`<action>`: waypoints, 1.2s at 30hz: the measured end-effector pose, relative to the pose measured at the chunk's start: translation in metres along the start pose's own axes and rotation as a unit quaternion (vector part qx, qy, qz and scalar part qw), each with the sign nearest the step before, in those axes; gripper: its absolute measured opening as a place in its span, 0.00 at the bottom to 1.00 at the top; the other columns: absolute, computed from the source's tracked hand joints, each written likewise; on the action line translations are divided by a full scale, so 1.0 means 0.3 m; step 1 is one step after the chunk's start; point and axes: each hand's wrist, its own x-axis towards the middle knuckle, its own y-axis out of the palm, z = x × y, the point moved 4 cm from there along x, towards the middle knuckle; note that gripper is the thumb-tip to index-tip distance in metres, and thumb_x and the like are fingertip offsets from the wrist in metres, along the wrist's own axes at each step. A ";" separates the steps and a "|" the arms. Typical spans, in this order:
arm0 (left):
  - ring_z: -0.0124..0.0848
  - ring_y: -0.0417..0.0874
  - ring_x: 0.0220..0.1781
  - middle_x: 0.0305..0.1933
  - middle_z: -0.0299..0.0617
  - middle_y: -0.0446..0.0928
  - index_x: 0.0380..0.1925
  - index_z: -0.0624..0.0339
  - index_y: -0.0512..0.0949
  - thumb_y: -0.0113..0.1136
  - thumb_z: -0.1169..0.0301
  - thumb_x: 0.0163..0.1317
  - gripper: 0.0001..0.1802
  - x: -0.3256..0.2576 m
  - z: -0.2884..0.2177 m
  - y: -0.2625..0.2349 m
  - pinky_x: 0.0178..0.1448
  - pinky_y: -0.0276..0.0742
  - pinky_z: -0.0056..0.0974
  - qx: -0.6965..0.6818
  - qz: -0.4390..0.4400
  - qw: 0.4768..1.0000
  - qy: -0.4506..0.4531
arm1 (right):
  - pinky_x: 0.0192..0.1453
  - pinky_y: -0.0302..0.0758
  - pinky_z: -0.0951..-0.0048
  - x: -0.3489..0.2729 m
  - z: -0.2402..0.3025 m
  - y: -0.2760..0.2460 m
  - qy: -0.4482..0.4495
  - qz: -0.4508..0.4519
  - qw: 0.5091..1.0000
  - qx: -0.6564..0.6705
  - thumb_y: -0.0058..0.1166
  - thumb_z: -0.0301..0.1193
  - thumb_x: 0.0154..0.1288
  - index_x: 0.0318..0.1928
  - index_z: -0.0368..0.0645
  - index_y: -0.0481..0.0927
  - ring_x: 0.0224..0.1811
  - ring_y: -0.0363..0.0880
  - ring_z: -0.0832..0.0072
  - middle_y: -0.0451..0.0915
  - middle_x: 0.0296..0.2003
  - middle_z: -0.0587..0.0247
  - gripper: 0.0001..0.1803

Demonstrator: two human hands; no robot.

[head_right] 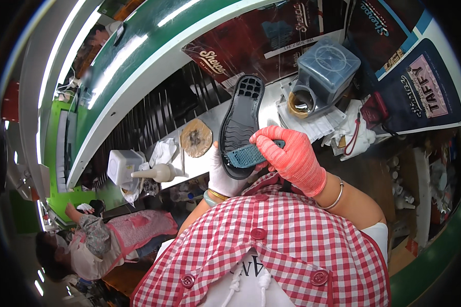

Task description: The person picks up black shoes from yellow crates and scrubs the soles with a blue brush. They repeatedly dip the brush into a container of liquid and scrub the shoe soles at a workstation, handling the shoes one at a time.

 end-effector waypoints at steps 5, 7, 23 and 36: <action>0.45 0.72 0.58 0.58 0.47 0.70 0.58 0.54 0.67 0.41 0.39 0.62 0.35 -0.012 0.001 -0.022 0.59 0.70 0.52 0.020 -0.056 0.998 -0.009 | 0.32 0.76 0.82 -0.002 0.005 0.007 -0.009 0.036 0.999 -0.019 0.48 0.29 0.66 0.41 0.35 0.79 0.31 0.78 0.82 0.79 0.33 0.64 0.10; 0.44 0.74 0.56 0.57 0.47 0.70 0.58 0.53 0.67 0.37 0.38 0.62 0.36 -0.015 -0.002 -0.031 0.55 0.73 0.51 0.041 -0.053 0.998 -0.010 | 0.35 0.77 0.81 0.000 0.018 0.015 -0.012 0.063 0.997 -0.048 0.48 0.29 0.67 0.41 0.34 0.79 0.33 0.78 0.82 0.79 0.33 0.63 0.11; 0.47 0.80 0.25 0.42 0.55 0.77 0.53 0.55 0.68 0.29 0.36 0.62 0.38 0.001 0.011 -0.099 0.15 0.71 0.36 0.048 0.082 0.981 -0.170 | 0.21 0.67 0.85 0.106 0.040 0.077 0.108 0.193 0.966 -0.131 0.50 0.39 0.64 0.43 0.38 0.79 0.19 0.75 0.85 0.80 0.29 0.65 0.17; 0.40 0.78 0.13 0.33 0.53 0.78 0.49 0.66 0.67 0.38 0.62 0.68 0.19 0.023 -0.046 -0.142 0.10 0.73 0.32 0.213 0.050 0.958 -0.185 | 0.22 0.66 0.83 0.169 -0.036 0.098 0.123 0.205 0.961 -0.136 0.58 0.37 0.58 0.40 0.38 0.81 0.17 0.72 0.84 0.78 0.26 0.66 0.15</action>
